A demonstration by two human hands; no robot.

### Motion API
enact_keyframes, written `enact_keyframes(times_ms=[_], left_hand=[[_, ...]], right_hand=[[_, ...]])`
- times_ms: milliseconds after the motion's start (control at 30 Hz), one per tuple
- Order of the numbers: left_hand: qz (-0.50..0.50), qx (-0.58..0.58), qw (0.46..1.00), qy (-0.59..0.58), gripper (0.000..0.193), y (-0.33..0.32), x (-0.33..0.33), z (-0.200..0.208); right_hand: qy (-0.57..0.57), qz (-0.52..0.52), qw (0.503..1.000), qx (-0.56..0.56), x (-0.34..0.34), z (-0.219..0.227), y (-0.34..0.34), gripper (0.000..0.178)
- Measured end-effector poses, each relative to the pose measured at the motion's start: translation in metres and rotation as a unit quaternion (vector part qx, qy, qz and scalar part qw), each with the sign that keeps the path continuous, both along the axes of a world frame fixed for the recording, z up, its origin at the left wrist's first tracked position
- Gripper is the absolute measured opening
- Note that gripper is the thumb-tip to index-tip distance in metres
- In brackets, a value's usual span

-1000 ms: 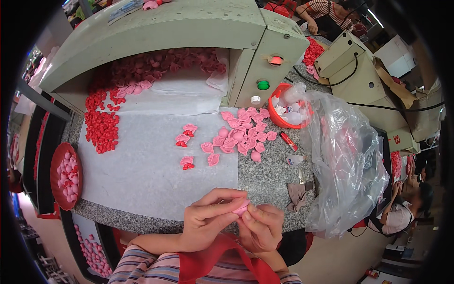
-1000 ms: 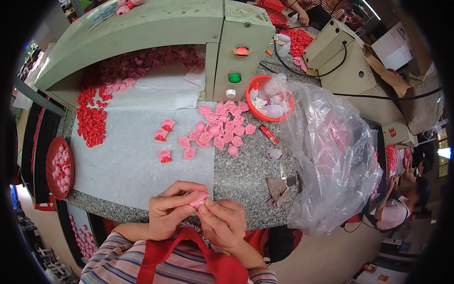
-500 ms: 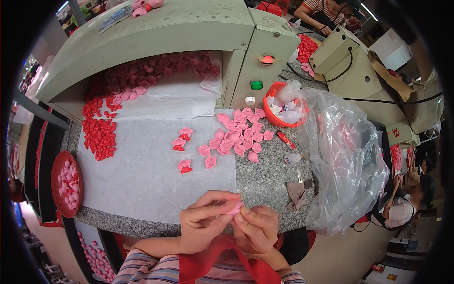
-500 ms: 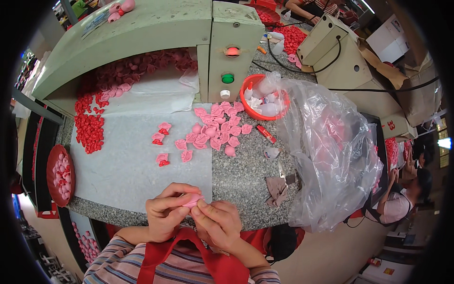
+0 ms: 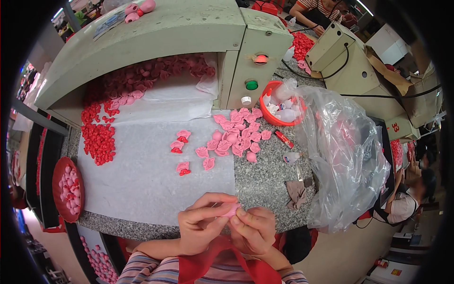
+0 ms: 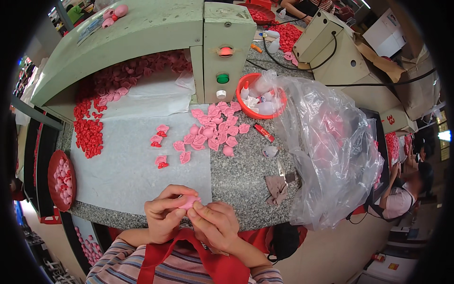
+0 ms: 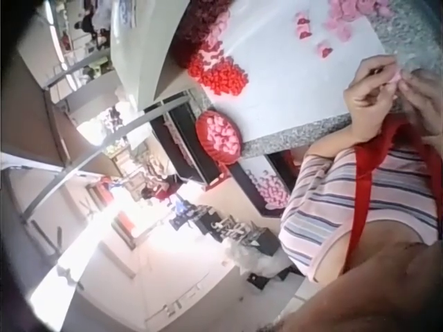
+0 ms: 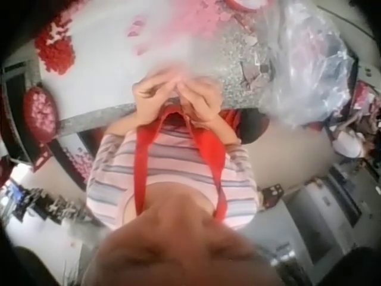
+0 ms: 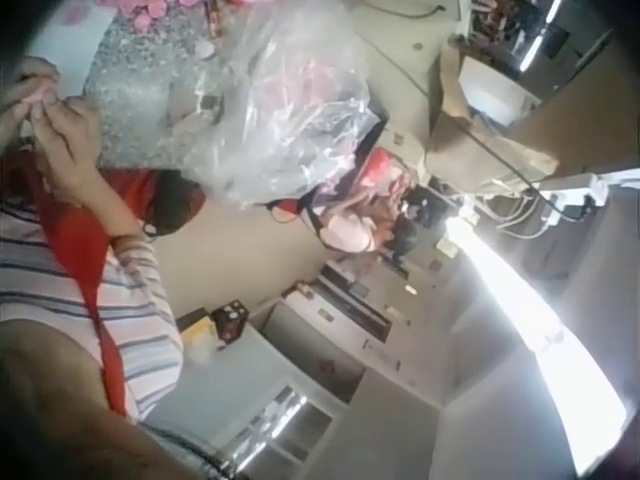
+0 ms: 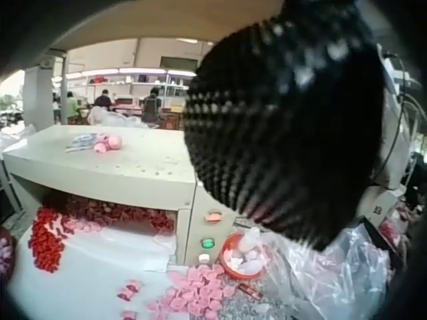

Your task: Assembling small pink plastic flowers by gluing pieces together at a factory workbench.

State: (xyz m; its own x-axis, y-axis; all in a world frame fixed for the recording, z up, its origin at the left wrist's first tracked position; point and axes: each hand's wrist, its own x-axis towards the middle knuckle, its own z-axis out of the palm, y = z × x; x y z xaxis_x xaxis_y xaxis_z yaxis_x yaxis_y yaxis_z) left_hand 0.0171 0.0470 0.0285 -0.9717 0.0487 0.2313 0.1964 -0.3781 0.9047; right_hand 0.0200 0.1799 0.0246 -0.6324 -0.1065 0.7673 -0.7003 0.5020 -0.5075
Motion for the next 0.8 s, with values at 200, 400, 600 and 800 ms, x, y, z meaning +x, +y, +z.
enact_keyframes(times_ms=[200, 400, 600, 800], left_hand=[[-0.023, 0.053, 0.997, -0.043, 0.025, -0.002, -0.001, -0.002], [-0.037, 0.098, 0.994, -0.040, 0.024, -0.007, -0.005, -0.004], [-0.066, 0.076, 0.995, -0.022, 0.025, -0.010, -0.005, -0.005], [-0.072, 0.080, 0.994, -0.028, 0.024, -0.010, -0.006, -0.006]], right_hand=[[-0.021, 0.023, 1.000, 0.003, -0.004, 0.006, 0.001, 0.033], [-0.257, 0.091, 0.953, -0.130, -0.013, 0.024, 0.015, 0.037], [-0.291, 0.131, 0.933, -0.166, -0.013, 0.023, 0.016, 0.035], [-0.288, 0.136, 0.932, -0.170, -0.015, 0.022, 0.015, 0.031]])
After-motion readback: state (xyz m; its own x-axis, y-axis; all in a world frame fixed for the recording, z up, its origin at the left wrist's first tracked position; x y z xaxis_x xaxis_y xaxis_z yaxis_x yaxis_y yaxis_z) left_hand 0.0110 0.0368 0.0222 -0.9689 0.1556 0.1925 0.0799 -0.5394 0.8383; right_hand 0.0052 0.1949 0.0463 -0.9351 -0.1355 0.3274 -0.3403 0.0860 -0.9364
